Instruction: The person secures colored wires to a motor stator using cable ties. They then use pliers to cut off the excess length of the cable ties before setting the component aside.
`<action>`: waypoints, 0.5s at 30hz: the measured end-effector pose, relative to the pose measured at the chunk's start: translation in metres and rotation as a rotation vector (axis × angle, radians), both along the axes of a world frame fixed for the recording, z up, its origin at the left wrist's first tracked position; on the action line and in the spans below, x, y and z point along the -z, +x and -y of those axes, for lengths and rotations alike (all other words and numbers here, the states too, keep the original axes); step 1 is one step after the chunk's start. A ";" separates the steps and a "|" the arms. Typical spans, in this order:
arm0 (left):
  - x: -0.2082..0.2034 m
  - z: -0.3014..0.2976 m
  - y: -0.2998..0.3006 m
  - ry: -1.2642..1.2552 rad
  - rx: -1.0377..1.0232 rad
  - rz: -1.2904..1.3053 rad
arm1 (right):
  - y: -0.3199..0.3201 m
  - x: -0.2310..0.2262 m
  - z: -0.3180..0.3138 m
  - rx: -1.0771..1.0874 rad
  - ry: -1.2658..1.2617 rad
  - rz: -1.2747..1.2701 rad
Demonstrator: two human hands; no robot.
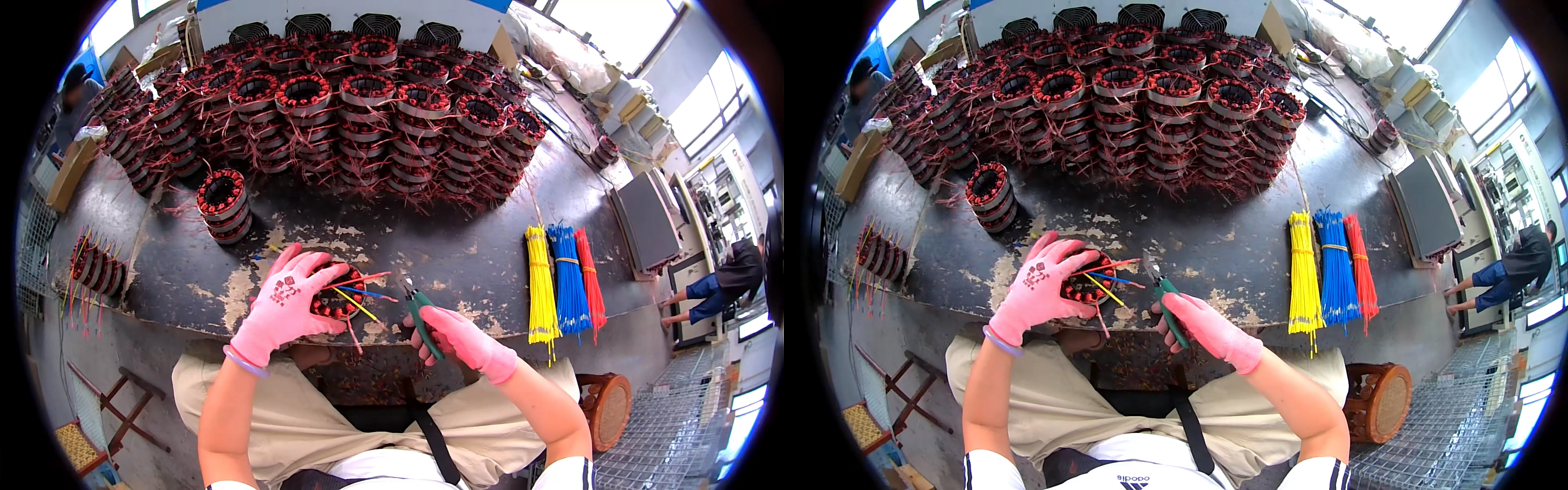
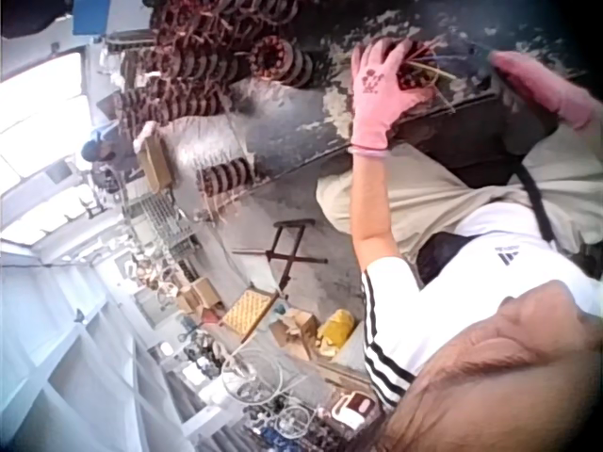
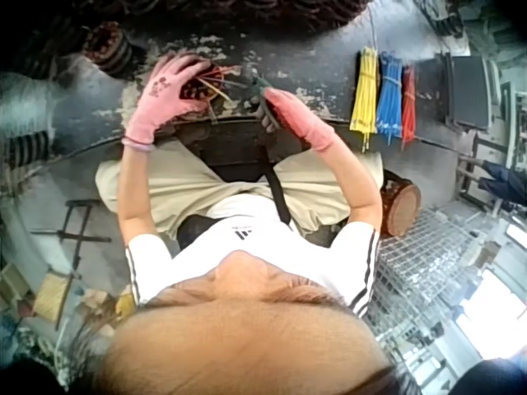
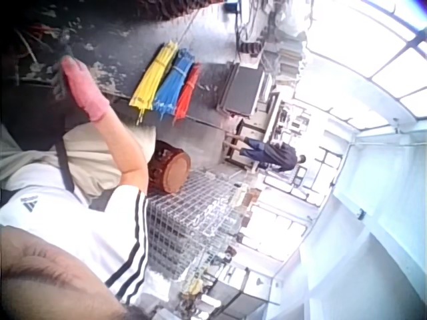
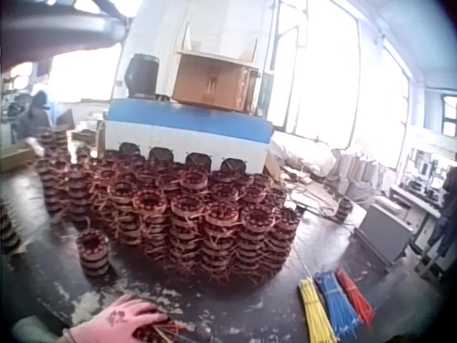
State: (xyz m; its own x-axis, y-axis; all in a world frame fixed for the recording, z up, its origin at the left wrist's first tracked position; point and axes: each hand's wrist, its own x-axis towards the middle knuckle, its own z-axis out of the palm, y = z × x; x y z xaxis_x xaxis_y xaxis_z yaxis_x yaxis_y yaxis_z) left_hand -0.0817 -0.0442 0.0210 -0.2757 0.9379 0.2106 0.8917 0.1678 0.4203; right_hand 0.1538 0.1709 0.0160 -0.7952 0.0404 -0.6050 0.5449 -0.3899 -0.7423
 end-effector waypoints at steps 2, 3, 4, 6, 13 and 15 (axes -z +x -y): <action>0.002 0.000 0.015 -0.051 -0.155 -0.052 | 0.006 -0.001 -0.005 0.020 -0.079 0.000; -0.002 -0.001 0.025 -0.103 -0.228 -0.074 | 0.011 -0.002 -0.006 0.029 -0.151 0.026; -0.001 -0.002 0.024 -0.076 -0.216 -0.064 | 0.015 -0.003 -0.009 0.038 -0.223 0.052; 0.006 -0.001 0.020 -0.035 -0.189 -0.047 | 0.020 -0.006 -0.011 -0.012 -0.216 0.071; 0.008 -0.003 0.011 0.008 -0.092 -0.017 | 0.011 -0.005 -0.007 -0.090 -0.176 0.061; 0.006 -0.004 0.011 0.014 -0.089 -0.009 | 0.008 -0.004 -0.006 -0.104 -0.153 0.046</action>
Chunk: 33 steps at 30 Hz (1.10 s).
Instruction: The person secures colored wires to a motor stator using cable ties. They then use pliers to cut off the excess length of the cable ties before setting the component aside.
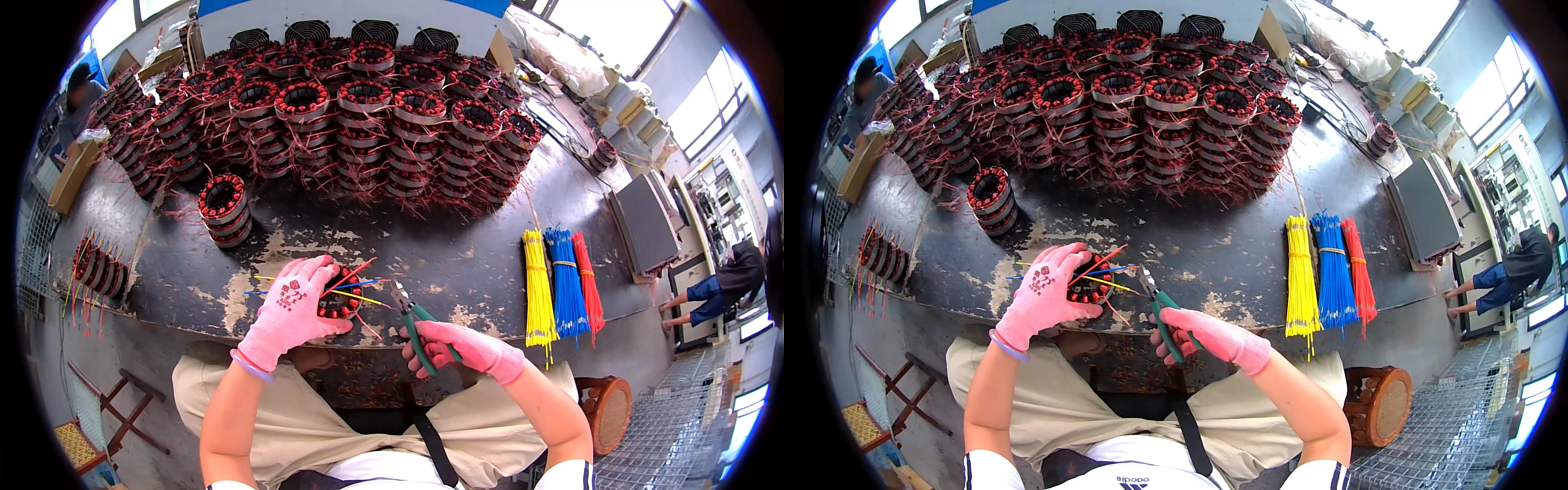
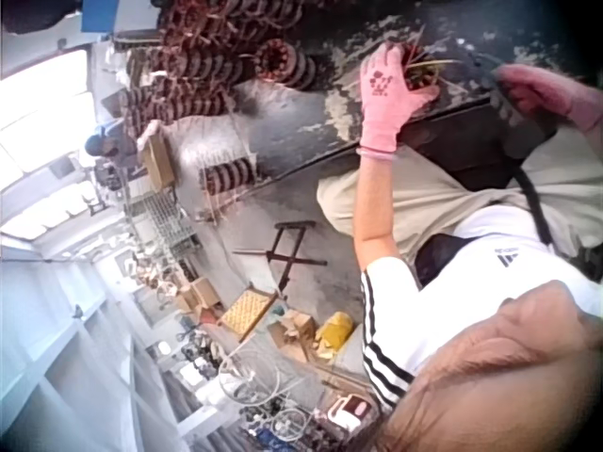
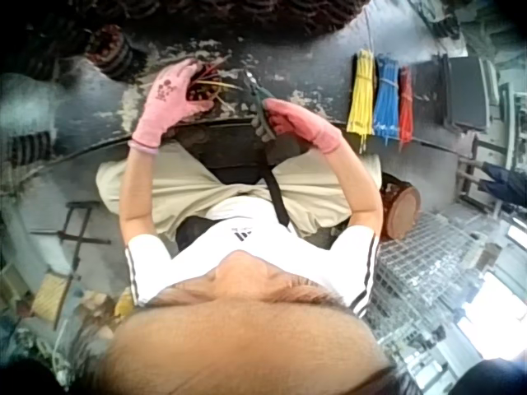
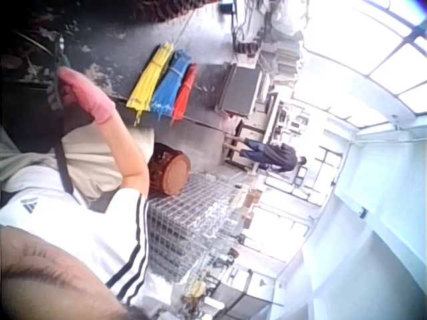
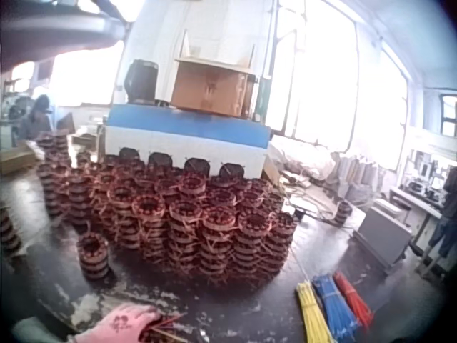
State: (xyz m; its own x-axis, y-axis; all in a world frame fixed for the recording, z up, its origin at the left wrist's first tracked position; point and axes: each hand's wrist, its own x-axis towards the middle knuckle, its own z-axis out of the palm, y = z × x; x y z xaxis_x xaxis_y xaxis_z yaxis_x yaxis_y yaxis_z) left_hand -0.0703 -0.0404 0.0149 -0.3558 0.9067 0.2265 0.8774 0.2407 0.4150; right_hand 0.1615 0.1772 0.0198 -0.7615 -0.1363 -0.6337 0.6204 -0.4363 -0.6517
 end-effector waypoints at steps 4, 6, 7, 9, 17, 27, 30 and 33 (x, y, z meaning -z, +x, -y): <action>0.002 0.000 0.000 0.023 -0.001 0.008 | -0.005 0.002 0.003 0.015 0.031 -0.019; 0.004 0.000 -0.001 0.028 0.001 0.005 | -0.007 0.001 0.005 0.031 0.076 -0.036; 0.002 0.000 0.000 0.027 0.004 0.007 | -0.006 0.001 0.006 0.039 0.114 -0.050; 0.002 0.000 -0.001 0.020 0.004 0.009 | -0.008 0.001 0.007 0.046 0.182 -0.061; -0.011 -0.006 0.024 -0.197 -0.257 -0.045 | -0.002 0.003 -0.002 0.135 0.011 -0.010; -0.005 0.000 0.010 -0.114 -0.150 0.012 | 0.002 0.003 -0.004 -0.035 -0.079 0.038; -0.004 0.000 0.009 -0.110 -0.147 0.019 | -0.002 0.002 -0.002 -0.021 -0.053 0.024; -0.004 0.000 0.009 -0.103 -0.147 0.017 | -0.007 0.001 -0.001 -0.014 -0.023 0.024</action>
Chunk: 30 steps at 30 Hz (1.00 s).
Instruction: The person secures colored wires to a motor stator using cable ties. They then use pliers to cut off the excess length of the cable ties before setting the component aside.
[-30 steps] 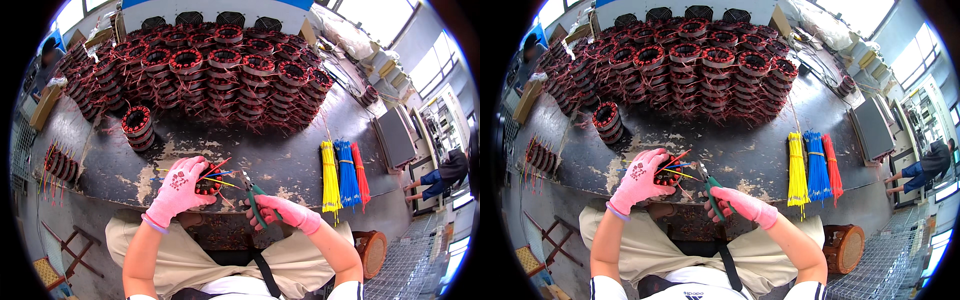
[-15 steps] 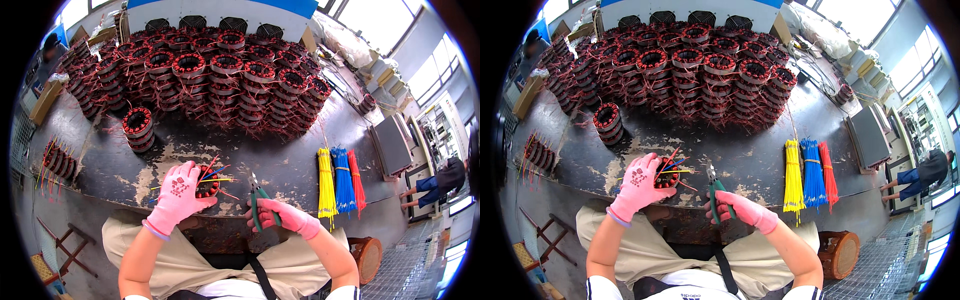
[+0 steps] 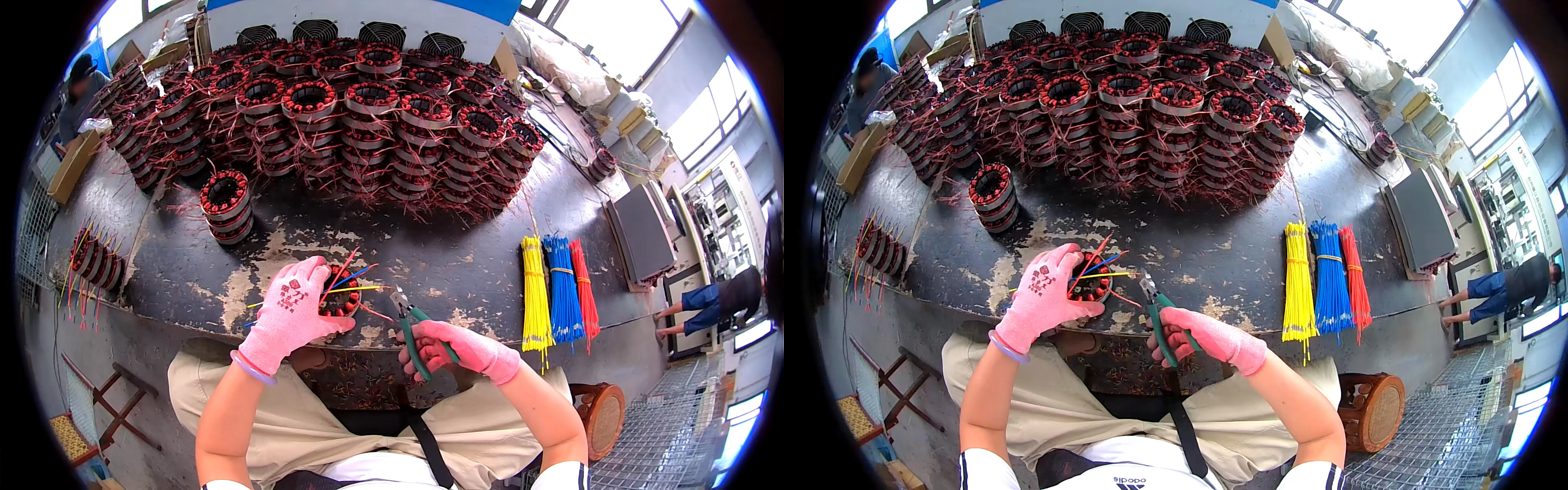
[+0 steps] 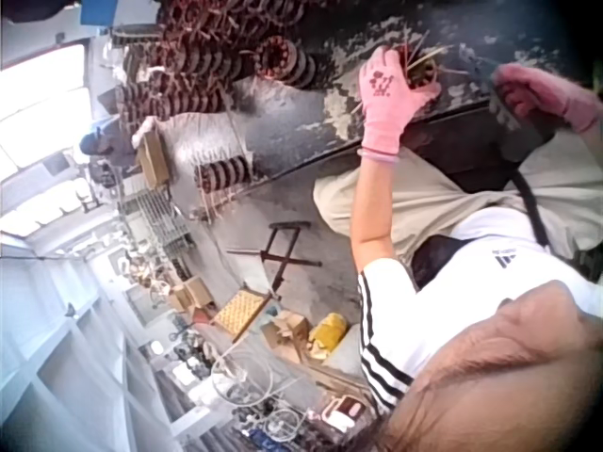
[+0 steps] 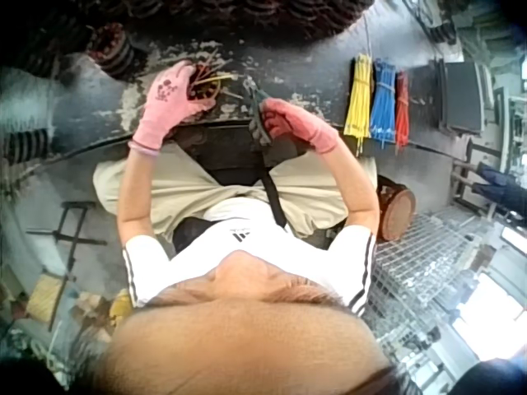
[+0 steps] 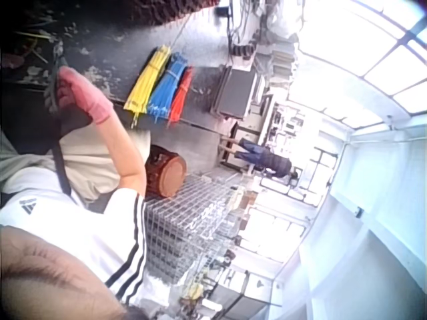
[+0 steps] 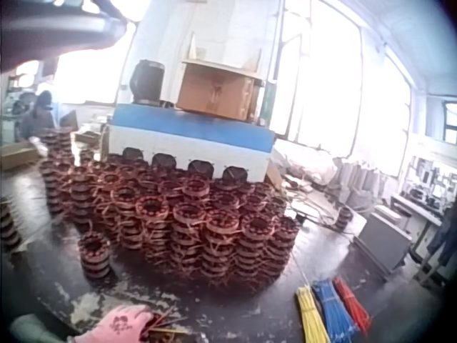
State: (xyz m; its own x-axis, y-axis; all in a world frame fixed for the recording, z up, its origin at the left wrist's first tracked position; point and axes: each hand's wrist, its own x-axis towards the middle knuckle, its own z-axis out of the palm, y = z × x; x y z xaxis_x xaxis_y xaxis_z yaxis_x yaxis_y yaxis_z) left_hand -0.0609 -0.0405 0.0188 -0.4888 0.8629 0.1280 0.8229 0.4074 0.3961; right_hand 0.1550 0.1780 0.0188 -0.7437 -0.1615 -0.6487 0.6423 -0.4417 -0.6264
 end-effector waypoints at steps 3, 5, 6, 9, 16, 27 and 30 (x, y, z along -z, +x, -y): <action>0.001 0.000 0.000 0.002 -0.004 0.001 | -0.001 0.003 0.000 -0.010 0.012 -0.047; 0.003 0.002 -0.001 0.003 -0.006 0.000 | -0.004 0.003 0.002 -0.018 0.021 -0.032; 0.004 0.002 -0.001 0.008 -0.003 -0.001 | -0.005 0.002 0.003 -0.019 0.028 -0.023; 0.006 0.002 -0.002 0.021 0.005 -0.004 | -0.005 0.005 0.003 -0.005 0.034 -0.047; 0.006 0.001 -0.001 0.009 0.001 -0.004 | -0.005 0.005 0.006 0.003 0.061 -0.036; -0.021 -0.005 0.010 -0.157 -0.103 -0.004 | -0.006 0.009 -0.002 0.128 0.106 -0.058; -0.008 -0.005 0.014 -0.154 -0.241 -0.110 | 0.000 0.004 -0.006 0.081 -0.010 -0.020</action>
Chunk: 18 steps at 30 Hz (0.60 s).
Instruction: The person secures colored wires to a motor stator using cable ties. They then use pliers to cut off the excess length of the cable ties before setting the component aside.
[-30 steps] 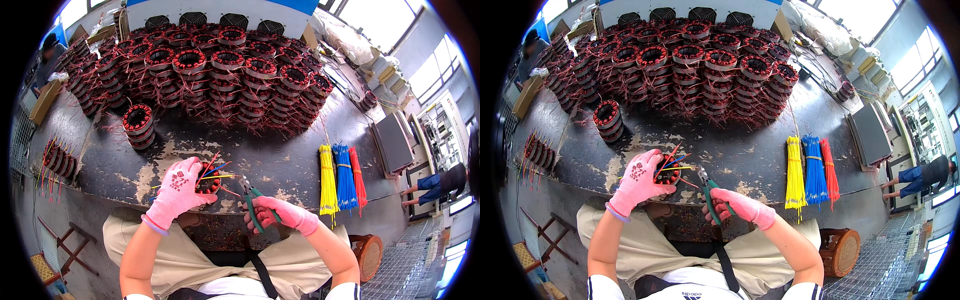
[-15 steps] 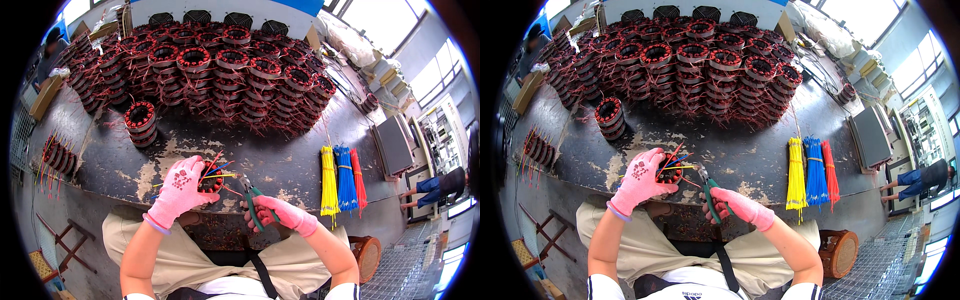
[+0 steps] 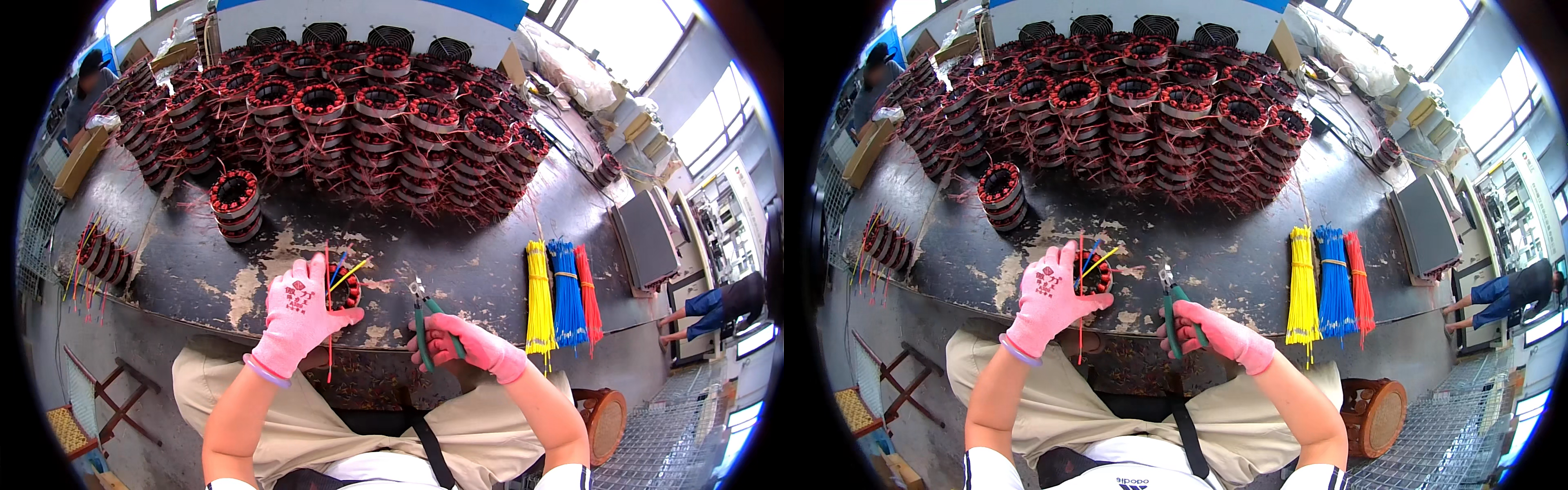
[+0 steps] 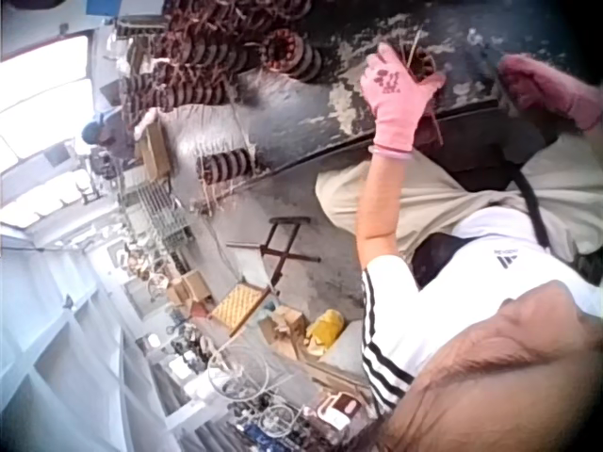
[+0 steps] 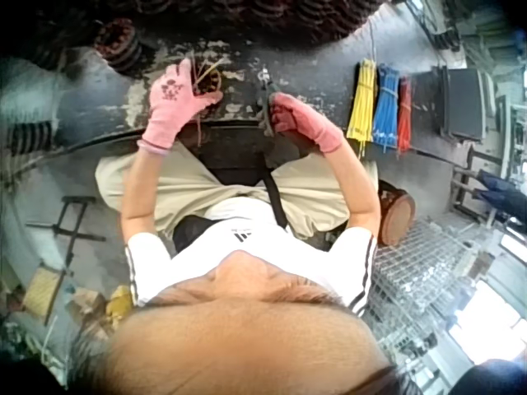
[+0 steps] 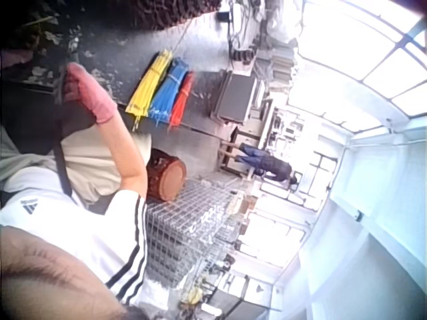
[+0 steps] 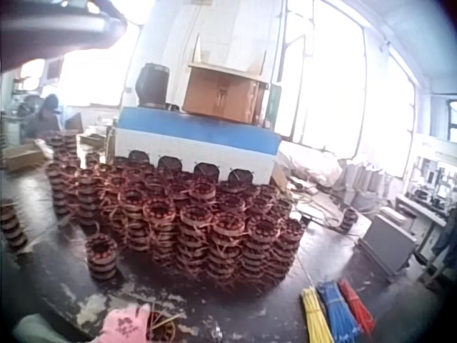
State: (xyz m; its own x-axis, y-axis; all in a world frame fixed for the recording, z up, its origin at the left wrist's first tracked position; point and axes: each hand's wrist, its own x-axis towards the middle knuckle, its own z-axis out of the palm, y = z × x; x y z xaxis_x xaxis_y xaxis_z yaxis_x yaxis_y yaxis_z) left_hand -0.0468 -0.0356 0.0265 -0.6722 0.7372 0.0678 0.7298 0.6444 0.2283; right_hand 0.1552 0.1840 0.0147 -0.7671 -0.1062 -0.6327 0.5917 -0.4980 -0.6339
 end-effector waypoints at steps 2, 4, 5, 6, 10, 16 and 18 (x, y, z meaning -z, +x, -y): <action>0.003 -0.003 0.001 -0.015 -0.034 -0.018 | 0.004 -0.004 0.000 -0.032 0.000 0.013; -0.001 -0.004 0.001 -0.033 -0.031 -0.017 | 0.005 -0.007 0.003 -0.055 0.007 0.012; -0.003 -0.004 0.001 -0.039 -0.027 -0.005 | 0.003 -0.007 0.004 -0.067 0.010 0.016; -0.004 -0.004 0.000 -0.044 -0.023 0.006 | 0.000 -0.008 0.004 -0.079 0.015 0.020; 0.000 -0.001 -0.005 0.000 0.015 0.000 | -0.010 -0.015 0.008 -0.129 0.060 0.039; -0.002 -0.001 -0.006 -0.018 0.029 0.023 | -0.017 -0.014 0.009 -0.101 0.076 0.009; -0.002 -0.001 -0.006 -0.016 0.032 0.017 | -0.019 -0.011 0.009 -0.088 0.071 0.017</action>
State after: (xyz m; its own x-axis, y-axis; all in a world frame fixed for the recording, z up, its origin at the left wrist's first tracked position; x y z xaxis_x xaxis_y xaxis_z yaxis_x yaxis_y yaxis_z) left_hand -0.0527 -0.0349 0.0282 -0.6496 0.7590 0.0444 0.7459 0.6249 0.2305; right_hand 0.1359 0.1749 0.0256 -0.7458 -0.1270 -0.6540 0.6423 -0.3976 -0.6552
